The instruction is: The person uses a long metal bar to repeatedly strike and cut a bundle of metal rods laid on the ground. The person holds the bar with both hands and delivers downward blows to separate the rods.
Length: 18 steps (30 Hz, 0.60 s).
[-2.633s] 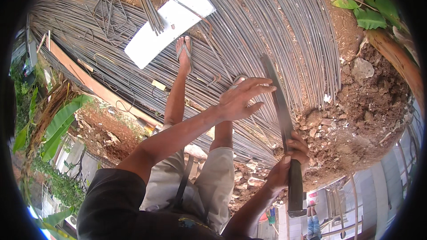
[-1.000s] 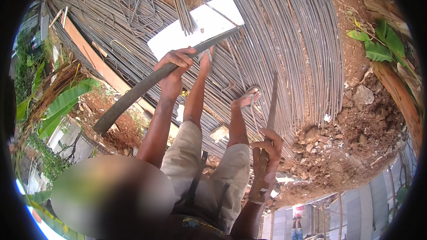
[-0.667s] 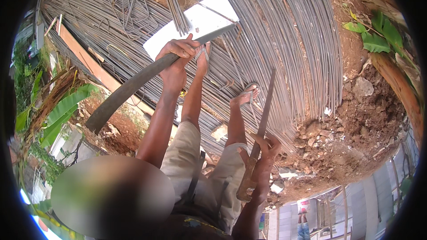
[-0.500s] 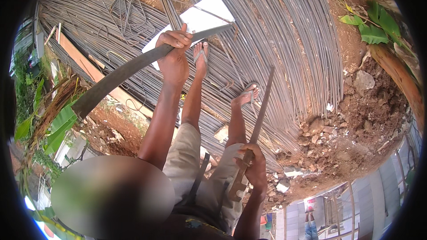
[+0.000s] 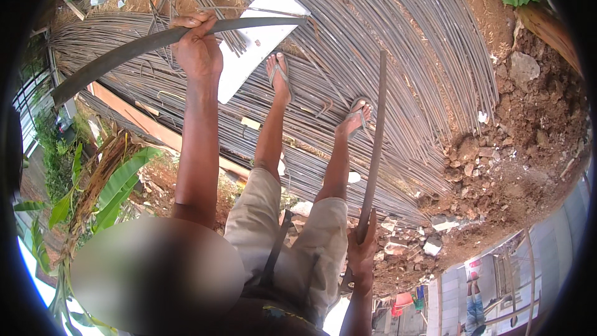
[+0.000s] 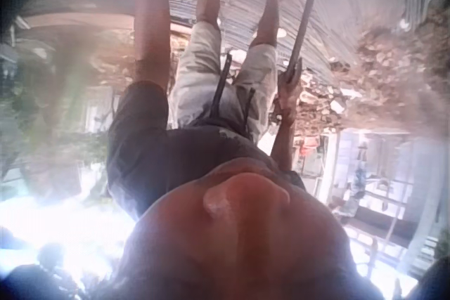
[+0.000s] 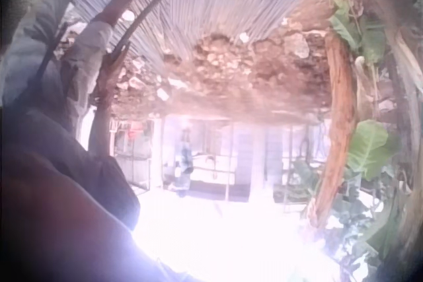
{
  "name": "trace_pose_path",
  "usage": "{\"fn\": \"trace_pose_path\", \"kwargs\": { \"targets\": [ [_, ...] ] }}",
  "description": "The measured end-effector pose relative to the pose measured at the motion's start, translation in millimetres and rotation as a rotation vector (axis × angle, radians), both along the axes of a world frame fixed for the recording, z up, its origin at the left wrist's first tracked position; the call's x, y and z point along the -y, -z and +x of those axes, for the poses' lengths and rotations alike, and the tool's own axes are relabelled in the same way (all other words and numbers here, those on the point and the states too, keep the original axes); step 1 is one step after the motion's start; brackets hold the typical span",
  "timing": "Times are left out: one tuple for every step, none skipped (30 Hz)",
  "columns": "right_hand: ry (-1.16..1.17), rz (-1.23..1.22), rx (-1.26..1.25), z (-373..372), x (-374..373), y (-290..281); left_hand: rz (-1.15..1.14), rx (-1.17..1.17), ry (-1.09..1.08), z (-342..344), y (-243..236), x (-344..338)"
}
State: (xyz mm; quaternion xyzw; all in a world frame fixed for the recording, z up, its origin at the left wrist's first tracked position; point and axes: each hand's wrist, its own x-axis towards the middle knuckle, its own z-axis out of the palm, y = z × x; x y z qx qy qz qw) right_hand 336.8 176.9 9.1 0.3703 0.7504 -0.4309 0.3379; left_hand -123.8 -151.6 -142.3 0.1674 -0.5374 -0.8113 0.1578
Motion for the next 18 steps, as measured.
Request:
{"fn": "trace_pose_path", "kwargs": {
  "targets": [
    [-0.144,0.047,-0.102,19.7,-11.3,6.8,-0.023,0.017,0.015,-2.2,-1.4,-1.1],
    [0.119,-0.069,0.223,16.2,-16.6,10.1,-0.043,0.028,0.033,-6.0,-2.3,-3.6],
    [0.282,-0.114,0.352,8.4,-26.8,19.7,-0.064,0.039,0.051,-9.0,-1.7,-6.6],
    [0.201,0.019,0.323,31.3,-37.5,43.1,-0.086,0.020,0.060,-11.7,-0.2,-6.1],
    [0.129,0.154,0.293,56.7,-46.0,71.8,-0.071,0.003,0.074,-17.0,1.5,-12.0],
    [0.081,0.259,0.271,65.2,-52.1,93.4,-0.067,-0.018,0.084,-21.4,1.8,-15.9],
    [0.037,0.363,0.256,69.6,-52.5,111.6,-0.063,-0.033,0.097,-24.7,3.5,-19.5],
    [0.018,0.407,0.289,57.9,-51.7,122.3,-0.109,-0.036,0.115,-26.5,6.1,-19.6],
    [-0.016,0.436,0.322,39.7,-49.2,128.0,-0.148,-0.037,0.138,-33.1,11.0,-20.6],
    [-0.029,0.427,0.314,36.2,-49.9,142.1,-0.190,-0.040,0.158,-41.9,14.8,-19.6],
    [-0.043,0.422,0.308,39.3,-54.7,155.9,-0.163,-0.023,0.141,-51.4,20.1,-16.7],
    [-0.052,0.410,0.272,45.1,-57.0,168.5,-0.136,-0.006,0.124,-63.9,23.6,-10.3],
    [-0.060,0.398,0.233,50.4,-60.6,183.5,-0.109,0.008,0.107,-78.8,27.7,-2.9],
    [-0.088,0.385,0.290,56.8,-65.7,200.3,-0.149,0.037,0.162,-93.6,31.9,7.1],
    [-0.066,0.360,0.263,65.6,-69.9,215.9,-0.158,0.062,0.178,-105.8,34.0,16.8],
    [-0.061,0.356,0.261,68.6,-73.0,230.0,-0.166,0.081,0.194,-119.3,35.9,24.7],
    [-0.058,0.351,0.262,71.7,-75.5,240.6,-0.176,0.105,0.209,-129.9,36.6,32.0],
    [-0.058,0.351,0.232,76.9,-76.9,249.5,-0.190,0.135,0.205,-140.9,36.0,38.6]
  ]
}}
